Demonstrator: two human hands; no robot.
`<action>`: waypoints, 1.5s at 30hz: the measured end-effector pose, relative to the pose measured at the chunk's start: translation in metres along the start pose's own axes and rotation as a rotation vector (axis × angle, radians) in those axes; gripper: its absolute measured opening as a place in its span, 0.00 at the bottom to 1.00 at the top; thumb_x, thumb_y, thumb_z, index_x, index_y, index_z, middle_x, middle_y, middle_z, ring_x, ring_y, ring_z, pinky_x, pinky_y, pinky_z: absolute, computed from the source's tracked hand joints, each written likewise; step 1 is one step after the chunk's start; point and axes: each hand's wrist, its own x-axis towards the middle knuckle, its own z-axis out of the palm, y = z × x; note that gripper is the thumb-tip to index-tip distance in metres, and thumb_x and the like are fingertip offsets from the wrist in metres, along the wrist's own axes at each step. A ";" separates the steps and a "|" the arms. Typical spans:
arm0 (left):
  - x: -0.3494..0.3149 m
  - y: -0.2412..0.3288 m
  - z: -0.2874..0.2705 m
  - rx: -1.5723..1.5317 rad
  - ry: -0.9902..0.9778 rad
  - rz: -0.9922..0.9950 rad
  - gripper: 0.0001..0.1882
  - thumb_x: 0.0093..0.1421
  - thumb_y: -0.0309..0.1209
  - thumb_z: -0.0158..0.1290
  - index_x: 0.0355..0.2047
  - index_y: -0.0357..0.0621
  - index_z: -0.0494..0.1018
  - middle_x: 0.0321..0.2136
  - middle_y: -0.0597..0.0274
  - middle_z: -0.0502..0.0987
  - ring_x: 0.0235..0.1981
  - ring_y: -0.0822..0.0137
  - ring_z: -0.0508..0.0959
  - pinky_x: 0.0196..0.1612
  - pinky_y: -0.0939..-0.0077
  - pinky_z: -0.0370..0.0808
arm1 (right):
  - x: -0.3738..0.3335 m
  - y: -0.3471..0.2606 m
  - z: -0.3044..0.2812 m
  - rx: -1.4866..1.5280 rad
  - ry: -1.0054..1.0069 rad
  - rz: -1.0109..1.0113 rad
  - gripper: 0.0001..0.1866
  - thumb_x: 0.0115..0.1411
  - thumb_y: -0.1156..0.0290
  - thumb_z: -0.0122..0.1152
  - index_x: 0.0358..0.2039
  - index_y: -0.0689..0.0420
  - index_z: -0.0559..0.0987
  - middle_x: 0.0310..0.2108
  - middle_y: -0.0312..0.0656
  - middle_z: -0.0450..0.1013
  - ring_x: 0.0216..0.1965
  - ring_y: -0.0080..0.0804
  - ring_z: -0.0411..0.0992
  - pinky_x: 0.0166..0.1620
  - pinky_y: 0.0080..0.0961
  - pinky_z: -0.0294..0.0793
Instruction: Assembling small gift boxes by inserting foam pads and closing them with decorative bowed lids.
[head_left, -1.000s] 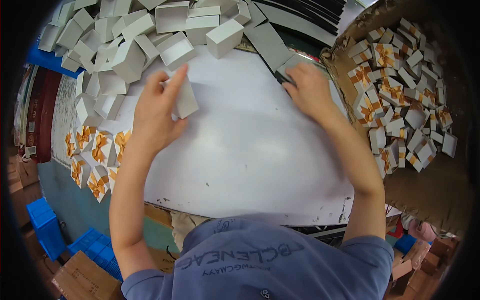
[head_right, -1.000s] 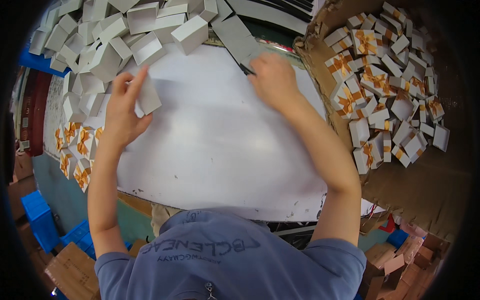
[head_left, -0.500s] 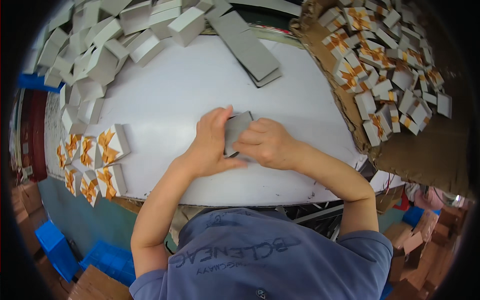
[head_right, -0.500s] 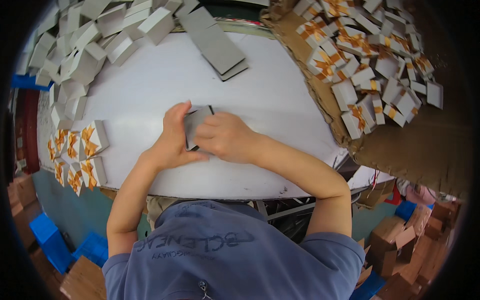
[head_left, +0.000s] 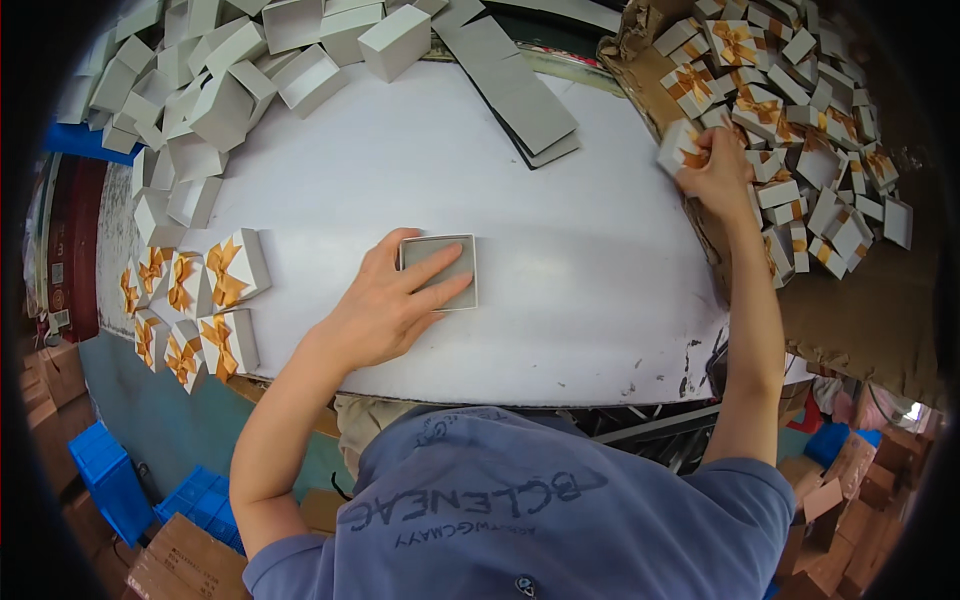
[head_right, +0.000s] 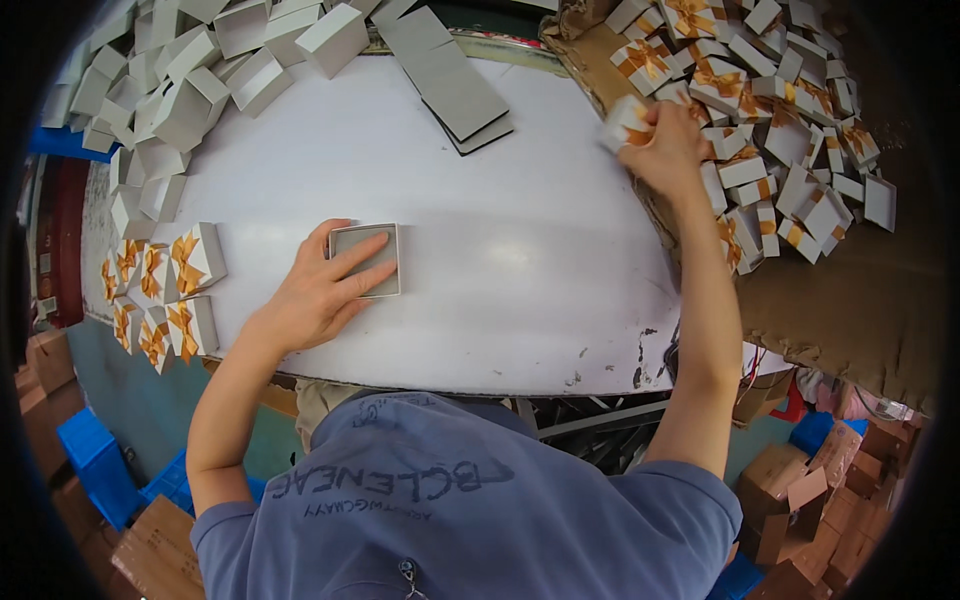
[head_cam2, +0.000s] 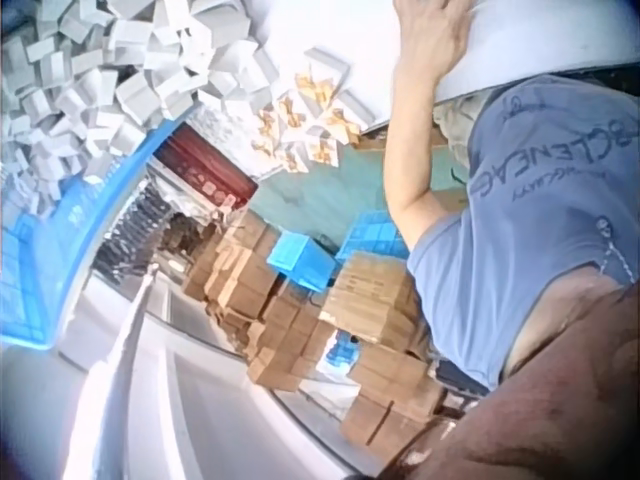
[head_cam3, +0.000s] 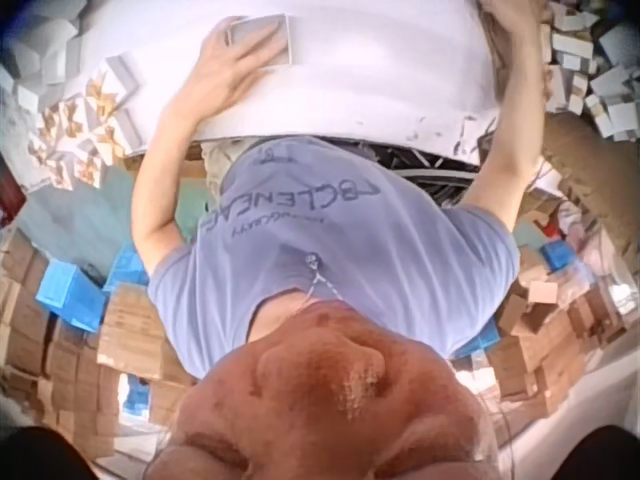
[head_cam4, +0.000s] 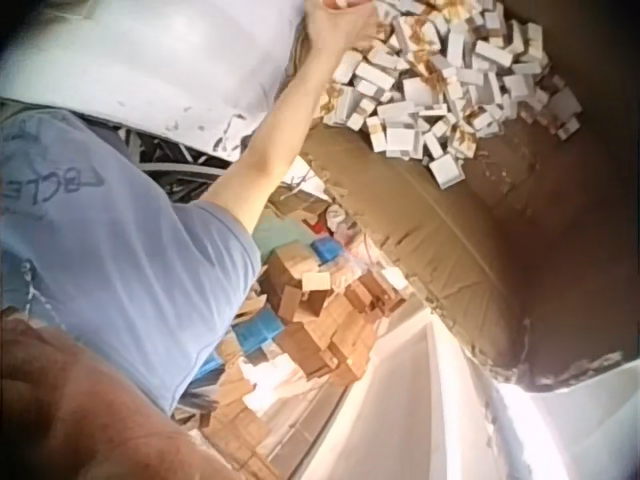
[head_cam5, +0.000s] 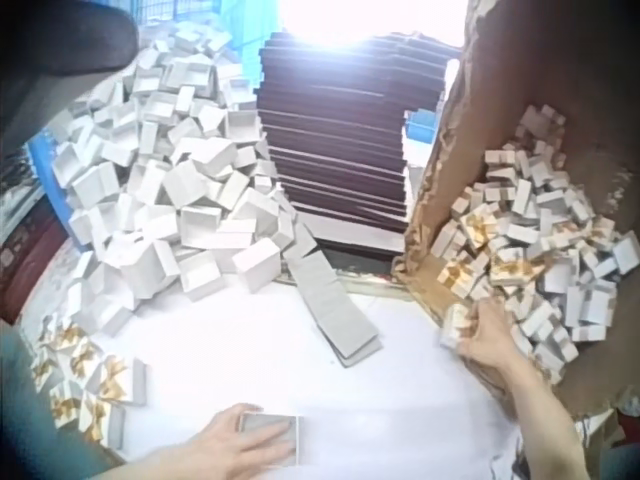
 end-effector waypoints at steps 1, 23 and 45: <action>0.001 -0.003 0.009 0.007 -0.001 -0.017 0.32 0.43 0.29 0.61 0.52 0.53 0.67 0.56 0.59 0.61 0.53 0.46 0.60 0.52 0.58 0.62 | -0.013 -0.028 -0.004 0.204 -0.033 -0.043 0.27 0.32 0.63 0.65 0.36 0.56 0.69 0.38 0.44 0.68 0.43 0.42 0.64 0.47 0.37 0.59; 0.000 0.015 -0.009 0.069 0.070 -0.367 0.44 0.38 0.38 0.64 0.56 0.41 0.58 0.52 0.55 0.65 0.55 0.51 0.62 0.55 0.58 0.56 | -0.041 -0.142 0.024 0.541 -0.074 -0.999 0.26 0.40 0.73 0.62 0.45 0.50 0.74 0.51 0.43 0.65 0.55 0.37 0.61 0.55 0.38 0.62; 0.050 -0.079 -0.015 -0.007 0.275 -0.427 0.09 0.49 0.27 0.56 0.31 0.43 0.71 0.40 0.52 0.72 0.40 0.56 0.72 0.41 0.68 0.68 | -0.024 -0.130 0.028 0.536 -0.193 -0.420 0.17 0.55 0.69 0.54 0.46 0.57 0.72 0.52 0.51 0.64 0.53 0.52 0.61 0.53 0.39 0.63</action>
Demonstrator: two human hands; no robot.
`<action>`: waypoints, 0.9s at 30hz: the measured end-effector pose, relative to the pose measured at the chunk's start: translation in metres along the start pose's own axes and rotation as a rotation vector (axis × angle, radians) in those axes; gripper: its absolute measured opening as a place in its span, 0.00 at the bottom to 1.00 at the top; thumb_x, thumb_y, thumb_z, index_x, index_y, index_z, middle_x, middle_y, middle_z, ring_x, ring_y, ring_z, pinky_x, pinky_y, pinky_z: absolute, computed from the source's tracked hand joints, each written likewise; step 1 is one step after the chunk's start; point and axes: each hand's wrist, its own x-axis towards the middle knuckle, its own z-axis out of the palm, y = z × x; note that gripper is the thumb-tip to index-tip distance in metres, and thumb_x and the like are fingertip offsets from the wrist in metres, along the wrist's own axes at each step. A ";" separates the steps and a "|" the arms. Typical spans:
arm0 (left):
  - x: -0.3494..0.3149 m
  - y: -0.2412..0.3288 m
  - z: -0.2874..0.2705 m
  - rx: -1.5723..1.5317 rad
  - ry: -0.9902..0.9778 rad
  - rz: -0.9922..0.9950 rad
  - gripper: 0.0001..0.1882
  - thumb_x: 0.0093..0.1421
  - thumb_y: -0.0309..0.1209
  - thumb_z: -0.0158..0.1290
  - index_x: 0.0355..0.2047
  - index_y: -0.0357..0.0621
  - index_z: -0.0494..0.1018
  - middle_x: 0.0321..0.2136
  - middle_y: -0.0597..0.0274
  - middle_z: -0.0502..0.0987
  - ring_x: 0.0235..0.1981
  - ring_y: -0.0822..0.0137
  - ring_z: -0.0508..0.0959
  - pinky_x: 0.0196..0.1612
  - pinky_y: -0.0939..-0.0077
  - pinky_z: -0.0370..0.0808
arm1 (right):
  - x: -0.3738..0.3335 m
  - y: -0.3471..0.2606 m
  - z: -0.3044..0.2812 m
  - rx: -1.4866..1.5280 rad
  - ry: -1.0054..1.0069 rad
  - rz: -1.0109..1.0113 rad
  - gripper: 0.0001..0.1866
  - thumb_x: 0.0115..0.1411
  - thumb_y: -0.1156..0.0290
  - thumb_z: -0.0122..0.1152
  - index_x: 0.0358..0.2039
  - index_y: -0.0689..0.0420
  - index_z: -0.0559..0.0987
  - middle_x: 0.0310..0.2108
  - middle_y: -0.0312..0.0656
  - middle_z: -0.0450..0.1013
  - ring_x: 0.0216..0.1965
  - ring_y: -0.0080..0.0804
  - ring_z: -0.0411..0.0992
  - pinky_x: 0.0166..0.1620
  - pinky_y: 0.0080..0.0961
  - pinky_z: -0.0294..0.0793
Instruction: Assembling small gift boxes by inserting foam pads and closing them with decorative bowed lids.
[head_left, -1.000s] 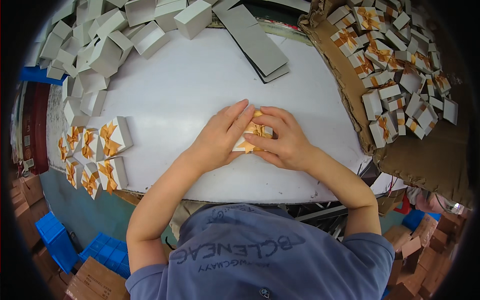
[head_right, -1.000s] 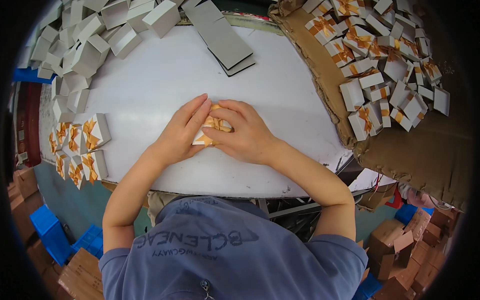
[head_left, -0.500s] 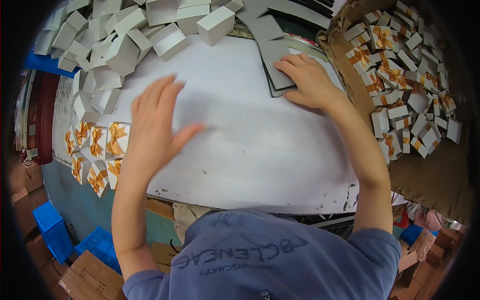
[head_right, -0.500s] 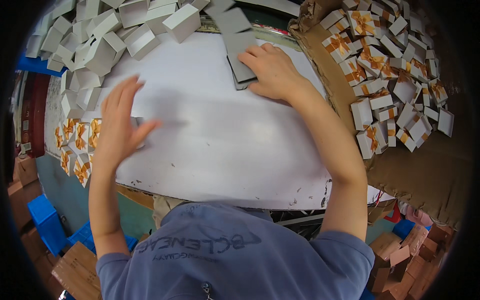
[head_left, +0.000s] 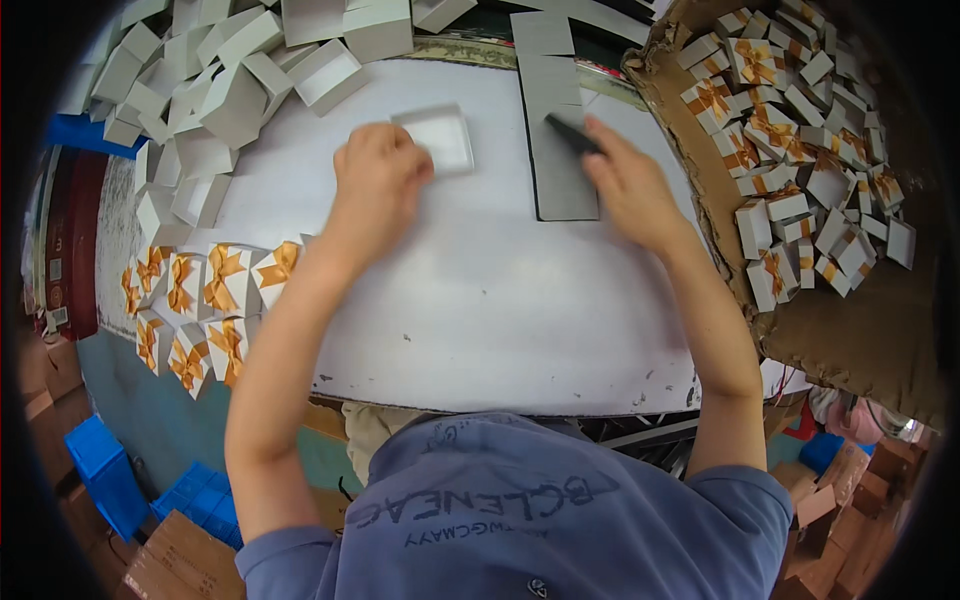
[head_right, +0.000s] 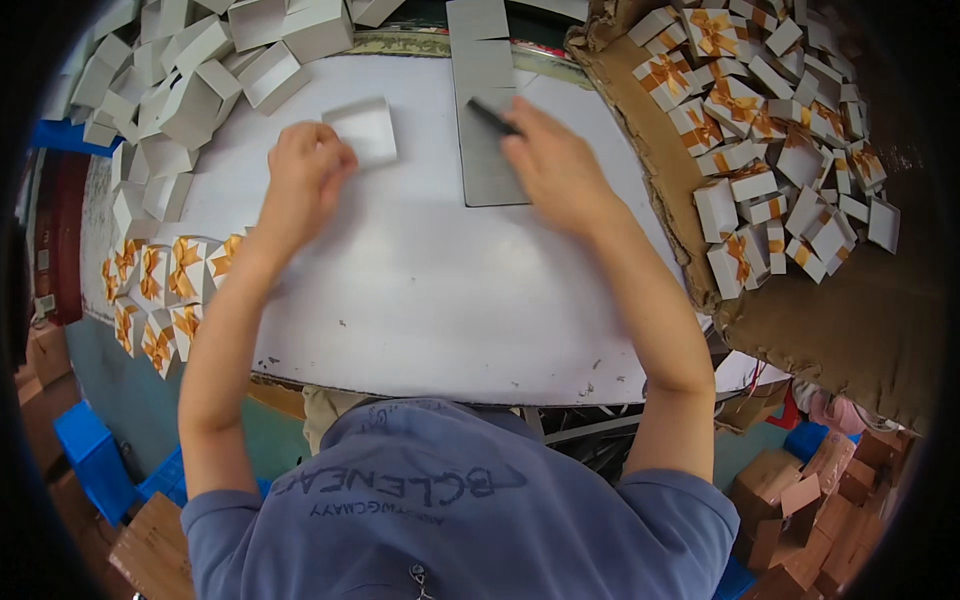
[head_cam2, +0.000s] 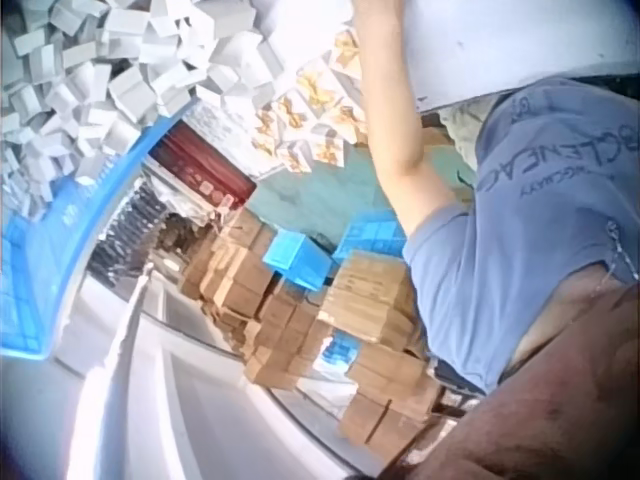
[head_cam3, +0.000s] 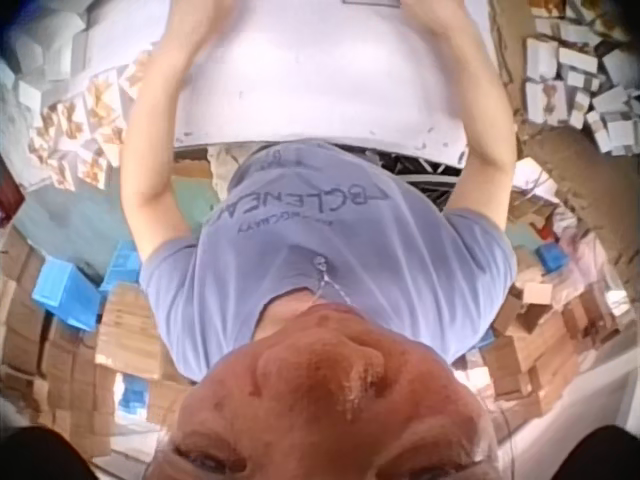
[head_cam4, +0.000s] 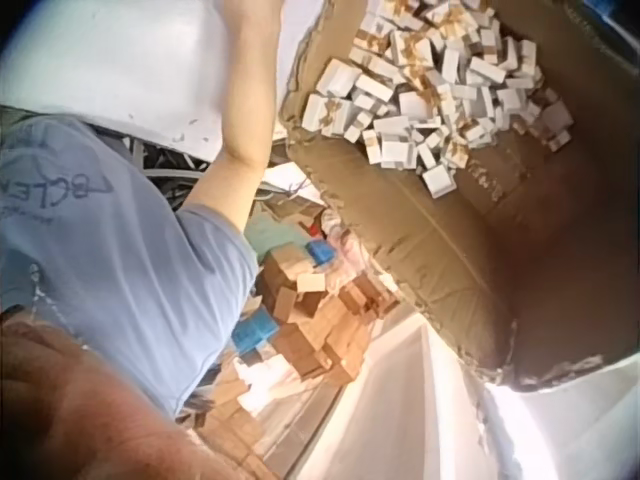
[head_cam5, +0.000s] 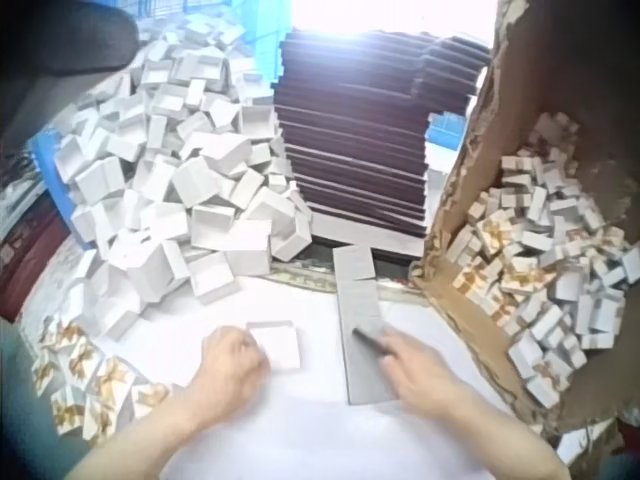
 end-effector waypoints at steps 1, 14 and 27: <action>-0.019 0.011 0.004 0.097 0.131 0.099 0.08 0.47 0.26 0.57 0.29 0.44 0.71 0.45 0.52 0.69 0.46 0.53 0.68 0.46 0.63 0.65 | 0.000 -0.001 -0.003 0.085 0.194 0.021 0.17 0.54 0.70 0.54 0.45 0.56 0.73 0.48 0.50 0.68 0.48 0.50 0.66 0.51 0.38 0.66; -0.054 0.052 0.027 -0.408 0.133 0.033 0.31 0.38 0.30 0.65 0.43 0.41 0.65 0.53 0.46 0.61 0.57 0.48 0.60 0.54 0.57 0.59 | -0.043 -0.067 0.038 -0.397 0.124 -0.654 0.06 0.40 0.74 0.55 0.22 0.59 0.76 0.23 0.33 0.64 0.28 0.29 0.64 0.31 0.27 0.63; -0.089 0.052 0.005 0.069 -0.153 0.456 0.23 0.47 0.40 0.58 0.45 0.53 0.73 0.55 0.63 0.65 0.55 0.47 0.60 0.51 0.59 0.58 | -0.112 0.068 -0.083 -0.898 0.292 0.472 0.12 0.51 0.68 0.60 0.37 0.55 0.78 0.42 0.46 0.72 0.48 0.42 0.67 0.49 0.40 0.64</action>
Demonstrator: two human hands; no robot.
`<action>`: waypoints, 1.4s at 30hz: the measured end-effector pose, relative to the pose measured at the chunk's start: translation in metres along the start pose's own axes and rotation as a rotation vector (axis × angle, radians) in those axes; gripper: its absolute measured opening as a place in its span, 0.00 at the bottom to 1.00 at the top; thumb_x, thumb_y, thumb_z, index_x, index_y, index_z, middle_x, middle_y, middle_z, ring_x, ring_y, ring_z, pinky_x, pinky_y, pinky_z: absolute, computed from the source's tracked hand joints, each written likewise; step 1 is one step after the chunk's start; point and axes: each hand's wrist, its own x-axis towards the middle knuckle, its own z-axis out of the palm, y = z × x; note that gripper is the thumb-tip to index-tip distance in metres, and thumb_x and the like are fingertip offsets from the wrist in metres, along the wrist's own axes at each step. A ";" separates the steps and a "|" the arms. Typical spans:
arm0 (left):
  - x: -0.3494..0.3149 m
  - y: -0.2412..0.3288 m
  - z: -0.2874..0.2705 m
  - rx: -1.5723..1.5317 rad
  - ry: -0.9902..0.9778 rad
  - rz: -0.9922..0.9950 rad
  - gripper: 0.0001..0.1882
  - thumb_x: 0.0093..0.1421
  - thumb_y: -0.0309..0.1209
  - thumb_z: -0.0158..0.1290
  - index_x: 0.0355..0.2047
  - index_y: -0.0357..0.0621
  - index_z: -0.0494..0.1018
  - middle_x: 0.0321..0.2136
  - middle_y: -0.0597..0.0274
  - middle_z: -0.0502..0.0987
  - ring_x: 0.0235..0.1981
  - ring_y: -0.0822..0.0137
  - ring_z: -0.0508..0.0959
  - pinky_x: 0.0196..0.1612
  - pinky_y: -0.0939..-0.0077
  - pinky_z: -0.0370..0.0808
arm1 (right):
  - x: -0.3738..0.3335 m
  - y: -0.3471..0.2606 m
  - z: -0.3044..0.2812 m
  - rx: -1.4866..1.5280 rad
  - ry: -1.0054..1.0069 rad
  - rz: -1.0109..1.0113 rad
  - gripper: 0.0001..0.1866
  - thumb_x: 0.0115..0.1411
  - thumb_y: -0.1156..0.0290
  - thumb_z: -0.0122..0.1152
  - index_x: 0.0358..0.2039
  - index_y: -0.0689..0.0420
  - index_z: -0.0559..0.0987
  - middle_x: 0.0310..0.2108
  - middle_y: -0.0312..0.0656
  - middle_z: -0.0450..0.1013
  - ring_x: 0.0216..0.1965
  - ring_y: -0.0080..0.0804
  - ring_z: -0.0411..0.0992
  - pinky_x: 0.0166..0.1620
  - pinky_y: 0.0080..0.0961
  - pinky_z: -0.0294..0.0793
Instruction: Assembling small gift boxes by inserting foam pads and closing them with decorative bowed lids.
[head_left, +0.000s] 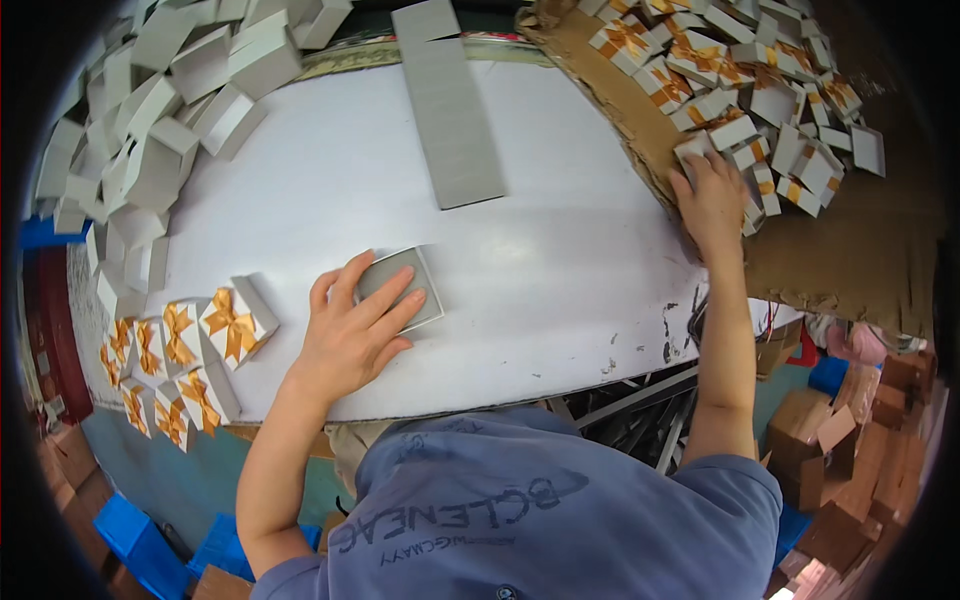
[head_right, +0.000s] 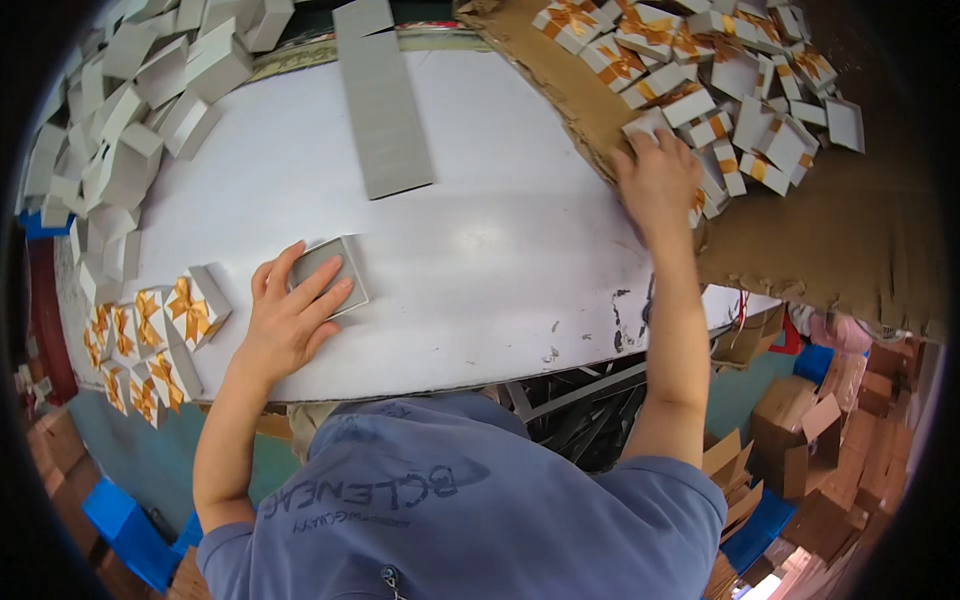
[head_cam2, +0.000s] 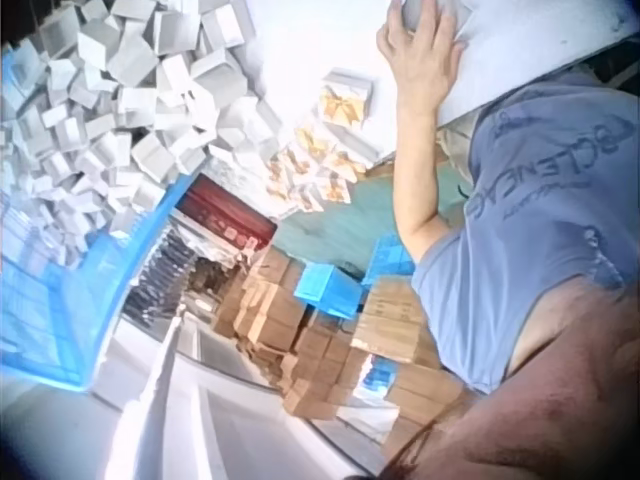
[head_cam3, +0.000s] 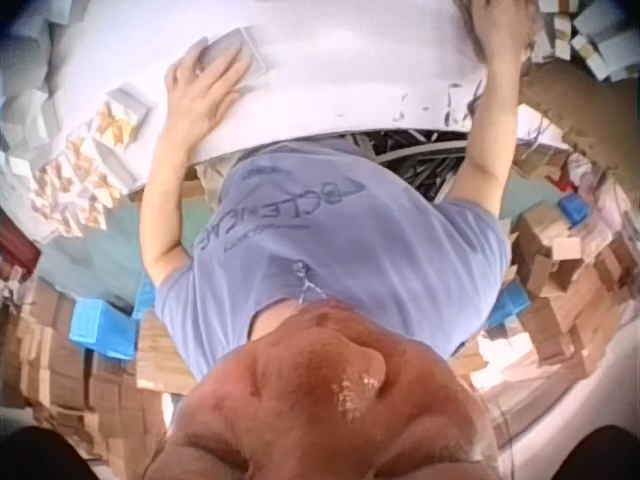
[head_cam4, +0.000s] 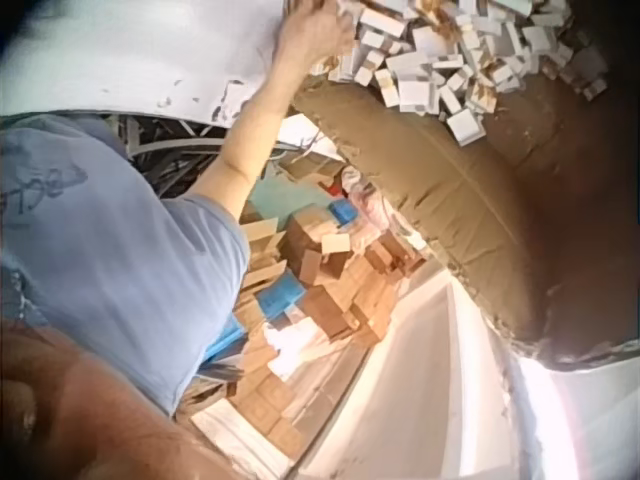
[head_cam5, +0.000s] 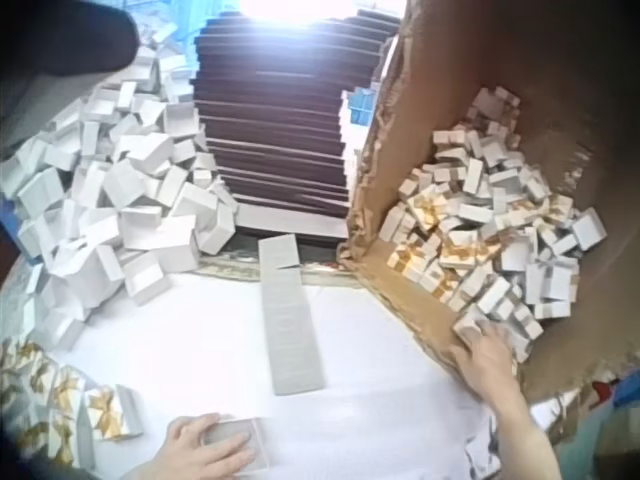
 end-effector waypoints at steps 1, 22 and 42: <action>0.007 0.002 -0.006 -0.032 -0.135 0.009 0.21 0.50 0.40 0.56 0.46 0.52 0.73 0.56 0.60 0.64 0.58 0.45 0.56 0.52 0.55 0.58 | -0.005 0.028 0.016 0.040 -0.073 -0.014 0.15 0.46 0.71 0.63 0.37 0.55 0.77 0.39 0.47 0.72 0.43 0.45 0.67 0.44 0.42 0.63; 0.021 0.008 0.005 -0.181 -0.016 -0.122 0.44 0.37 0.27 0.62 0.57 0.39 0.57 0.55 0.51 0.61 0.57 0.50 0.60 0.56 0.58 0.57 | -0.062 -0.191 -0.018 0.884 -0.067 -0.641 0.13 0.53 0.77 0.53 0.40 0.56 0.76 0.33 0.39 0.74 0.36 0.38 0.71 0.41 0.34 0.68; 0.038 -0.135 -0.023 0.249 0.049 -0.432 0.19 0.48 0.35 0.58 0.41 0.46 0.72 0.55 0.44 0.60 0.55 0.46 0.61 0.54 0.57 0.63 | 0.030 -0.164 -0.017 1.045 -0.001 -0.710 0.23 0.46 0.79 0.61 0.45 0.53 0.76 0.43 0.45 0.70 0.44 0.41 0.68 0.43 0.31 0.69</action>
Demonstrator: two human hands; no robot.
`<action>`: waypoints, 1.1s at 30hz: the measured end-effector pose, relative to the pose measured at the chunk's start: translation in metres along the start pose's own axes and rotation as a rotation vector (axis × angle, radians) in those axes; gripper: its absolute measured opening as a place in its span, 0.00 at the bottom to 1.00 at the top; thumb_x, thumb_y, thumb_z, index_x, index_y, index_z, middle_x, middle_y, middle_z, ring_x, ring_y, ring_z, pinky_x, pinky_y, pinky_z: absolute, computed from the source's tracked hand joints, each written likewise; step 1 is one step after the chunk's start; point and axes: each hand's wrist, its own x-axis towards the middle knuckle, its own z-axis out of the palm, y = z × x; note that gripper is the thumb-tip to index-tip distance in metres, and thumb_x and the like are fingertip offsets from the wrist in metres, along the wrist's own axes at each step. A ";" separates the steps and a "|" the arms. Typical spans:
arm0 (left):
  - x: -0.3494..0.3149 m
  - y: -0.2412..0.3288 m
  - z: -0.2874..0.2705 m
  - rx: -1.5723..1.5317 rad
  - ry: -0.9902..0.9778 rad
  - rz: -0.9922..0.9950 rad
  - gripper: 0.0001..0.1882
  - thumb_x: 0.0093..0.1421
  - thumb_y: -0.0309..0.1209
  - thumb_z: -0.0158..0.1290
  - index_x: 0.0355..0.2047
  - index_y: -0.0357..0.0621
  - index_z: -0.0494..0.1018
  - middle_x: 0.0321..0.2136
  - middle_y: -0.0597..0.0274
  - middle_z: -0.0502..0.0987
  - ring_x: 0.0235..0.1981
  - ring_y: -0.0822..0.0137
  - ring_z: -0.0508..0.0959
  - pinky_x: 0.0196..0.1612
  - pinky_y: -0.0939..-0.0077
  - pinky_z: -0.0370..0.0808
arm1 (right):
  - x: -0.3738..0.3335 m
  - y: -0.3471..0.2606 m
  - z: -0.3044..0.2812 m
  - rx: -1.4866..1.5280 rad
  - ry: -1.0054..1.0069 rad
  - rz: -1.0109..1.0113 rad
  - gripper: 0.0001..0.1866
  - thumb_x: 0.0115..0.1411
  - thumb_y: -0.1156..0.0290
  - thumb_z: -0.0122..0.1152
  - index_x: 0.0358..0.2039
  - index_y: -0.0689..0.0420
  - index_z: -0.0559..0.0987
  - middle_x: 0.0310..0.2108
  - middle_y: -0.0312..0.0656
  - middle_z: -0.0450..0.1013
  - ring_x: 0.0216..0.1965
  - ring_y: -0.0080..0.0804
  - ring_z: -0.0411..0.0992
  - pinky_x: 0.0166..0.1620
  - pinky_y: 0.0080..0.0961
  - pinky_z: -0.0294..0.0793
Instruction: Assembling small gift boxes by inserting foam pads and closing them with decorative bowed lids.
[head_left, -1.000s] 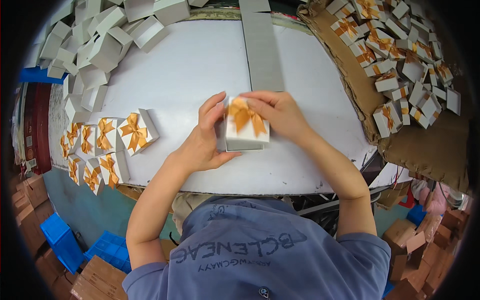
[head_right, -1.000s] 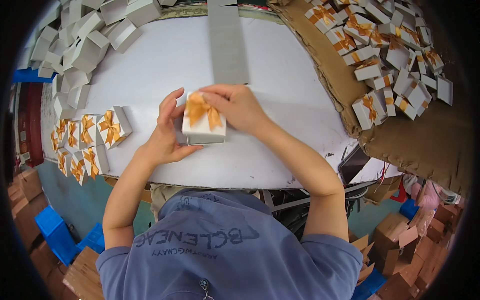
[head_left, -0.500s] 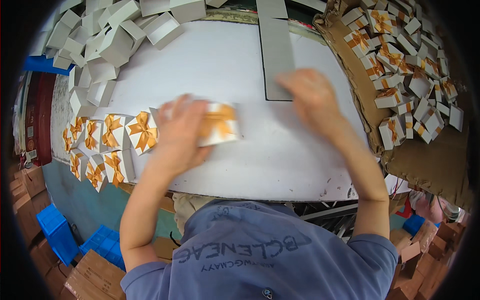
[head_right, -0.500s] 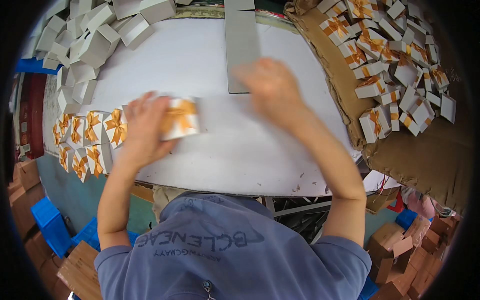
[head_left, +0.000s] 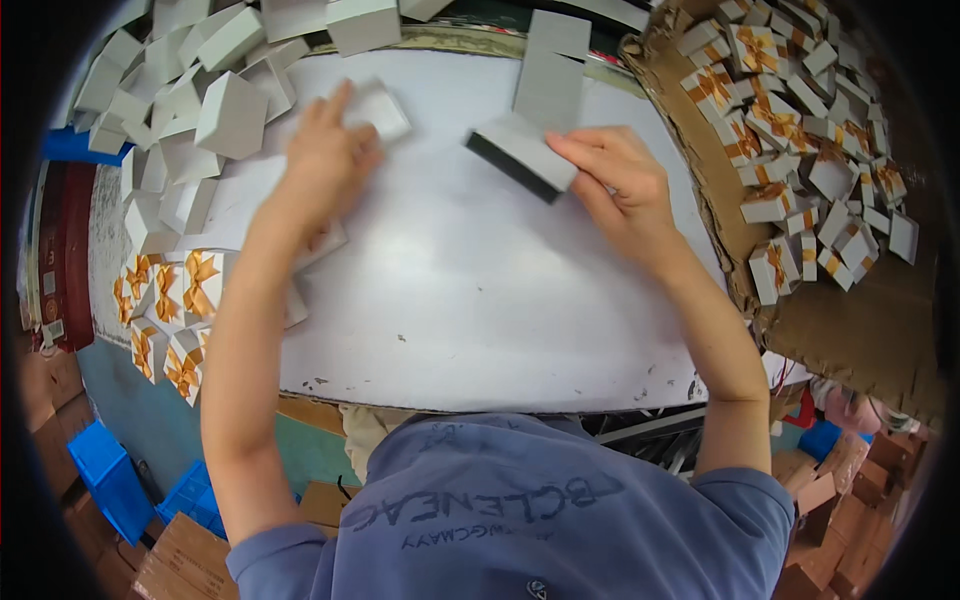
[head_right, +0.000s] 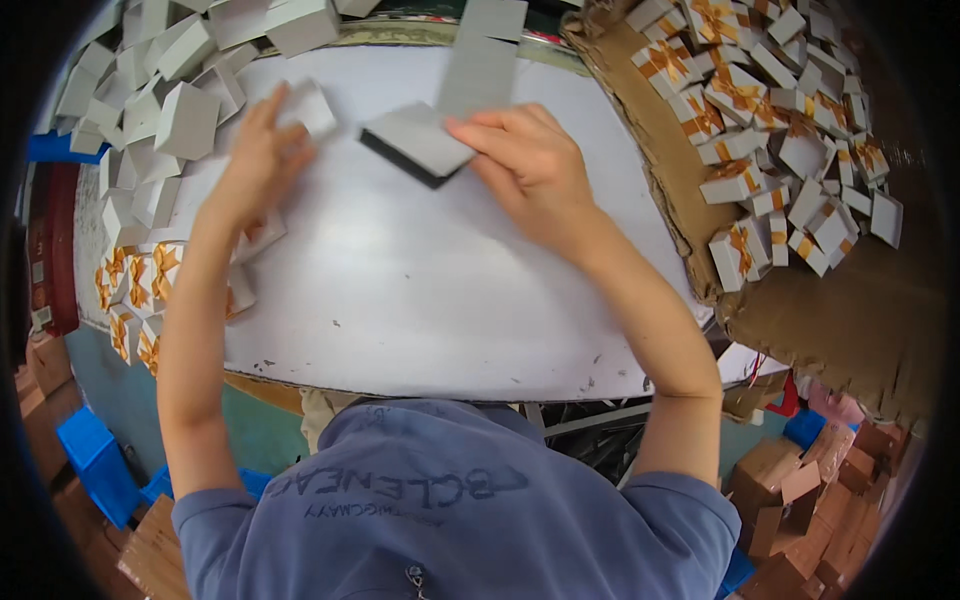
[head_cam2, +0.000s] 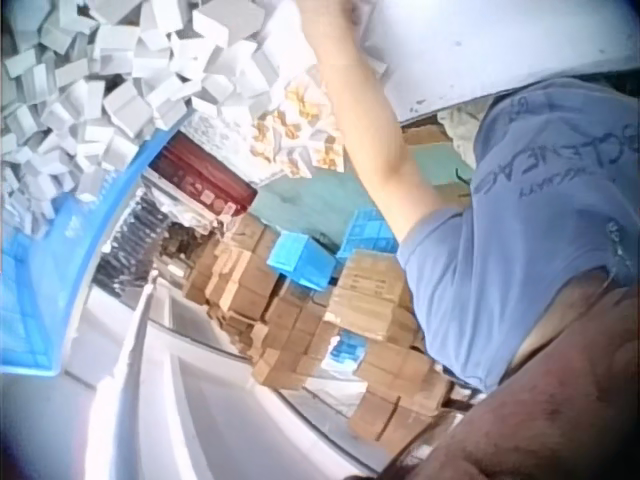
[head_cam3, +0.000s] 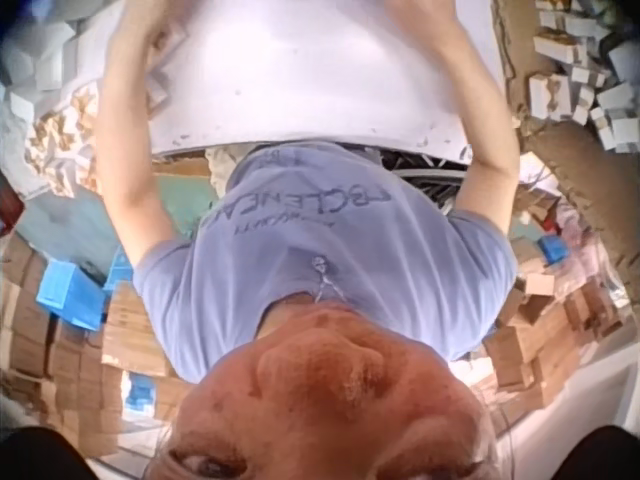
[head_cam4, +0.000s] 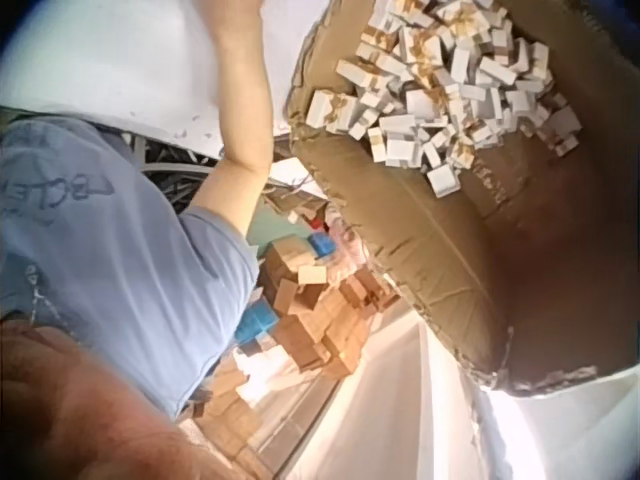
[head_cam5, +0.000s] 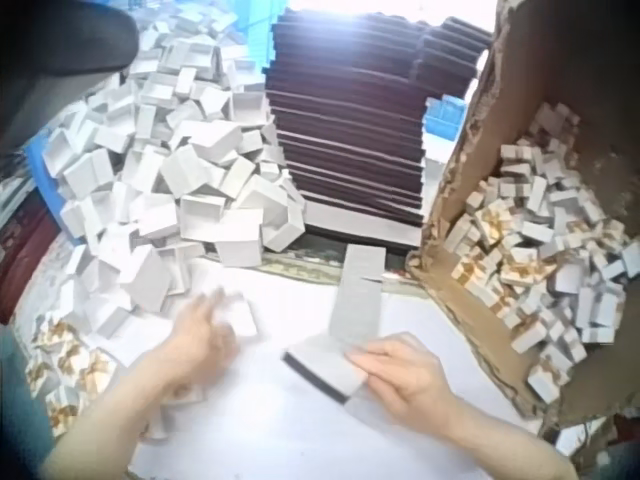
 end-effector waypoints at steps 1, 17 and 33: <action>-0.007 0.025 -0.005 -0.140 0.001 0.064 0.22 0.46 0.33 0.60 0.42 0.44 0.70 0.54 0.44 0.62 0.54 0.46 0.62 0.53 0.56 0.63 | -0.003 -0.006 0.002 -0.022 0.005 0.022 0.23 0.46 0.79 0.61 0.45 0.53 0.76 0.43 0.45 0.70 0.44 0.41 0.68 0.43 0.31 0.69; -0.038 0.142 0.015 -0.678 0.197 0.303 0.53 0.25 0.26 0.67 0.56 0.32 0.56 0.46 0.48 0.70 0.41 0.50 0.71 0.40 0.65 0.72 | -0.035 -0.057 0.010 -0.452 -0.214 -0.161 0.07 0.31 0.70 0.58 0.11 0.55 0.69 0.17 0.37 0.60 0.24 0.32 0.62 0.24 0.26 0.59; -0.079 0.100 -0.012 -0.426 -0.133 0.303 0.23 0.44 0.33 0.61 0.44 0.55 0.72 0.57 0.61 0.61 0.53 0.48 0.60 0.51 0.57 0.62 | -0.012 0.210 -0.113 -0.835 -0.044 0.707 0.42 0.42 0.46 0.64 0.52 0.59 0.66 0.49 0.49 0.68 0.51 0.44 0.66 0.52 0.35 0.61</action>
